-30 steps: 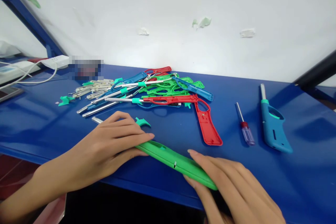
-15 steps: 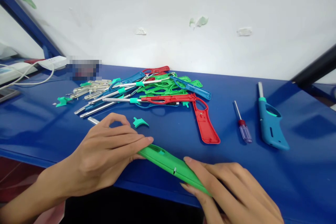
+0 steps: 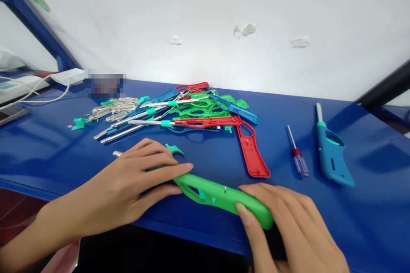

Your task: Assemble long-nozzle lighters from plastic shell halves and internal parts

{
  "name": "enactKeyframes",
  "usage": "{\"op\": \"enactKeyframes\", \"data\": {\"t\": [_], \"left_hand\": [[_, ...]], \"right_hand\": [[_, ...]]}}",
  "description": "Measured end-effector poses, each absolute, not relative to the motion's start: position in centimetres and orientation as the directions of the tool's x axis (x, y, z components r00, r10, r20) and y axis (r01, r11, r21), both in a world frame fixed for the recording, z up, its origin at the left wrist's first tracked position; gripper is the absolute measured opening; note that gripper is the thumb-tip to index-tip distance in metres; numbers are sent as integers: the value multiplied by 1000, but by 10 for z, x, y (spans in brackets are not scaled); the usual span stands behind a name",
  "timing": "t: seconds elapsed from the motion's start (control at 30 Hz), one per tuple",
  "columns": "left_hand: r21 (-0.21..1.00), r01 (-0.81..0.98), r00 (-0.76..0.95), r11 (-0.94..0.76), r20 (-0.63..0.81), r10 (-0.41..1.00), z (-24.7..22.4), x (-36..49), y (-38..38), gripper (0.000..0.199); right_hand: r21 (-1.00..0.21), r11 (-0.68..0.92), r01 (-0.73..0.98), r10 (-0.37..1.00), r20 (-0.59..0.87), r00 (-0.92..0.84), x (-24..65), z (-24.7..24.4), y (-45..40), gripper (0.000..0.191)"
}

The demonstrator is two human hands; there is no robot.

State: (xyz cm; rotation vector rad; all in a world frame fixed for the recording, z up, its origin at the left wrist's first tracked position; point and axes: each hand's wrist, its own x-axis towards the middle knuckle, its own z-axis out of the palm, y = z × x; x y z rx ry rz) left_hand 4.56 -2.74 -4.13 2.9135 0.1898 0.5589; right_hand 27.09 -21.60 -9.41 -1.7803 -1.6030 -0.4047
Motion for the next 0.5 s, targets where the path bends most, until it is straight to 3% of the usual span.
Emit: {"op": "enactKeyframes", "data": {"t": [0.2,0.5], "left_hand": [[199,137,933,-970,303,194,-39,41,-26,29],[188,248,935,-950,212,286,-29,26,-20,13]], "right_hand": [[-293,-22,956,747,631,211,271,-95,-214,18],[-321,-74,944,744,613,267,264,-93,-214,21]]}}
